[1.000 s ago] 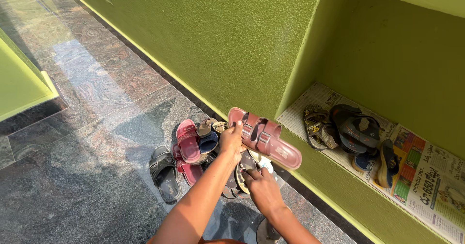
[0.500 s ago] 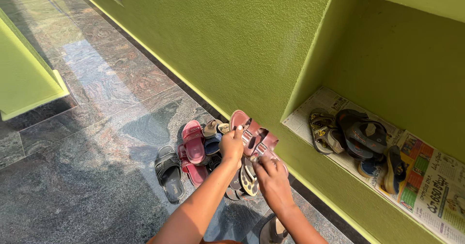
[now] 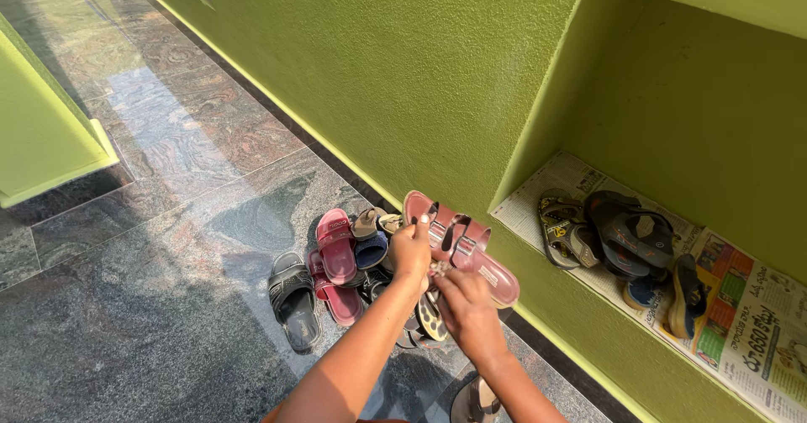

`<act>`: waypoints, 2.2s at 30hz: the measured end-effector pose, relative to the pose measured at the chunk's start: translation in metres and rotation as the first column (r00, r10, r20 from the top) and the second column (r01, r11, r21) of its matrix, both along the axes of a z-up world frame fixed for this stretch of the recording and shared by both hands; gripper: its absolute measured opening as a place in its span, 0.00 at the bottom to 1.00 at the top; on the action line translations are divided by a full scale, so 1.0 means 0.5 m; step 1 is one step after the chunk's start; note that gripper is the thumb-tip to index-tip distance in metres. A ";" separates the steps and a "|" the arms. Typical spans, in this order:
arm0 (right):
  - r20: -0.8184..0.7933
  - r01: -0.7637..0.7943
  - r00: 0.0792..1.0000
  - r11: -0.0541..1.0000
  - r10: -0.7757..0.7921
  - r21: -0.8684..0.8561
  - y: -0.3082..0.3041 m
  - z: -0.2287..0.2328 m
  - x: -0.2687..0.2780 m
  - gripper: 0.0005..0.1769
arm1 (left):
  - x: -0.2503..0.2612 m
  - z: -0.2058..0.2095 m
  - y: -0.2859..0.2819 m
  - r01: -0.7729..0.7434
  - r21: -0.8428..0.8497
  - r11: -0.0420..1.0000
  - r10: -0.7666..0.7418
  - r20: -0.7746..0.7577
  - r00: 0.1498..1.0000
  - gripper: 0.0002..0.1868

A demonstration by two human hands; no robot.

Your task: The person wipes several pairs of children's shoes with a patterned cloth. They pick up each shoe from a pile on the floor, wipe the upper and sole, and place it on a green shelf lined with newspaper. The person handles sandals and slip-on shoes one at a time.

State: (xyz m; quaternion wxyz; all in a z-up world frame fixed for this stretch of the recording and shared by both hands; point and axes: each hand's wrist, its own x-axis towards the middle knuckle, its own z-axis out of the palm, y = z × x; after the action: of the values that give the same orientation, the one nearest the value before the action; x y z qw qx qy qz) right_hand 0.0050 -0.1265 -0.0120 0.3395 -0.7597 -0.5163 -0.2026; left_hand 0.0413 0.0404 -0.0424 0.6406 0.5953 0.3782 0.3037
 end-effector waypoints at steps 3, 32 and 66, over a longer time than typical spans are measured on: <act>0.073 0.073 0.994 0.988 -0.083 0.134 0.004 0.023 0.031 0.31 | 0.023 -0.016 -0.022 0.208 -0.251 0.945 -0.152 0.226 0.962 0.24; -0.236 0.451 0.891 0.821 -0.388 0.349 -0.143 0.083 0.163 0.15 | -0.040 0.081 -0.017 0.404 0.513 0.757 -0.436 -0.063 0.898 0.26; 0.092 0.571 0.819 0.793 -0.566 -0.210 -0.119 0.086 0.132 0.16 | -0.060 0.074 -0.113 0.438 0.839 0.323 -0.588 -0.184 0.788 0.13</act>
State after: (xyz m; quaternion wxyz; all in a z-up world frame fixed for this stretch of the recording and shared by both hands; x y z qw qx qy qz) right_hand 0.0710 -0.1858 0.0308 0.1674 -0.9108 -0.2881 -0.2438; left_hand 0.0111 -0.0161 -0.0055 0.3536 0.8910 -0.0797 0.2733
